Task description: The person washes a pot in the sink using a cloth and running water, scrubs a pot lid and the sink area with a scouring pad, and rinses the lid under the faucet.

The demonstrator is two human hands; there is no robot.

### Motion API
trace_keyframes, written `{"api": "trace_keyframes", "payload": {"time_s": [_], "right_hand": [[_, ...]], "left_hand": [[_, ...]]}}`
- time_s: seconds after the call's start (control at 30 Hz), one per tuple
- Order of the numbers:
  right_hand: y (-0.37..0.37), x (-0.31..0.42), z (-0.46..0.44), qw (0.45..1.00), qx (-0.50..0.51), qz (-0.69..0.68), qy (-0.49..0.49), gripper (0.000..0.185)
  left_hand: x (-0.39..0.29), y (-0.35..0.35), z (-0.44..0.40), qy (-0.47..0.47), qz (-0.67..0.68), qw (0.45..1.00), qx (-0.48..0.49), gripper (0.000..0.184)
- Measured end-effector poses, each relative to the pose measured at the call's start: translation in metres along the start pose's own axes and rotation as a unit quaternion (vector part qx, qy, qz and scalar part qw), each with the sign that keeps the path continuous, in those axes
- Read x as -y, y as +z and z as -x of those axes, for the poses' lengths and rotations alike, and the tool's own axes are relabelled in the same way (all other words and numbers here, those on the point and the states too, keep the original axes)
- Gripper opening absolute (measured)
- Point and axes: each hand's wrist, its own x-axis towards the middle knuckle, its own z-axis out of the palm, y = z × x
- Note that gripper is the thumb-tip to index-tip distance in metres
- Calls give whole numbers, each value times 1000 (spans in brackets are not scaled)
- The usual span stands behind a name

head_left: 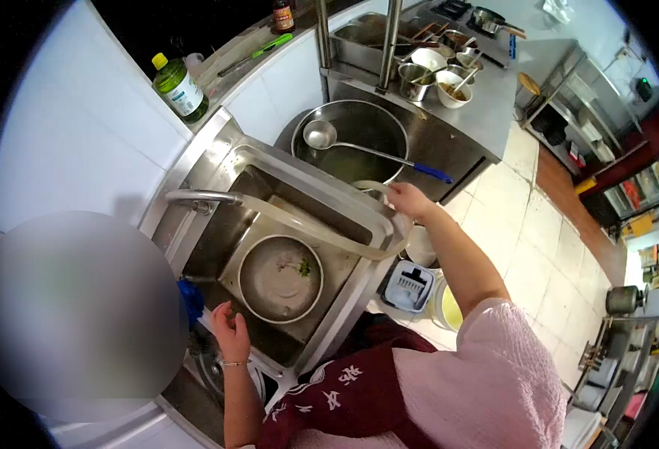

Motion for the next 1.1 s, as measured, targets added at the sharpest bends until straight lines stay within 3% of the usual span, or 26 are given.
{"api": "trace_keyframes", "payload": {"time_s": [0.03,0.07,0.13,0.23,0.3,0.33,0.47,0.53,0.6,0.67,0.73,0.77,0.87,0.97,1.1], "right_hand": [[0,-6,5,998,-23,43,-41,43],[-2,17,34,999,-30,39,-18,53],[1,17,57,998,-55,31,-17,53],[8,-11,68,992,-112,42,-34,55],[12,-21,82,989,-111,-56,-77,54],[13,-19,99,986,-79,-143,-40,53],[34,-24,140,977,-88,-193,10,55],[48,-18,159,976,-73,-206,25,56],[67,-20,169,965,-55,-255,22,53],[78,-22,174,960,-47,-275,11,49],[76,-8,183,945,-34,-322,37,43],[75,-8,183,942,-25,-332,42,41],[71,-5,185,918,-29,-393,39,38],[71,-12,174,917,-29,-397,19,37],[70,-6,161,903,-15,-427,40,32]], "left_hand": [[4,-2,6,25,0,1000,-11,34],[2,-4,12,32,3,999,-12,34],[-4,-9,23,-22,11,1000,11,34],[1,-15,33,-24,25,999,13,32],[13,-15,36,-21,47,998,20,32],[18,-13,35,-24,67,997,26,32],[1,0,26,58,68,995,33,27],[-36,9,15,30,90,984,149,25],[-94,20,7,60,60,970,226,28],[-121,43,-3,253,-6,923,290,38],[-146,66,-2,342,-22,876,340,45],[-149,76,2,344,-21,873,345,45],[-140,106,11,413,-126,797,422,44],[-130,115,14,433,-112,813,372,36],[-128,113,19,423,-110,811,388,29]]}}
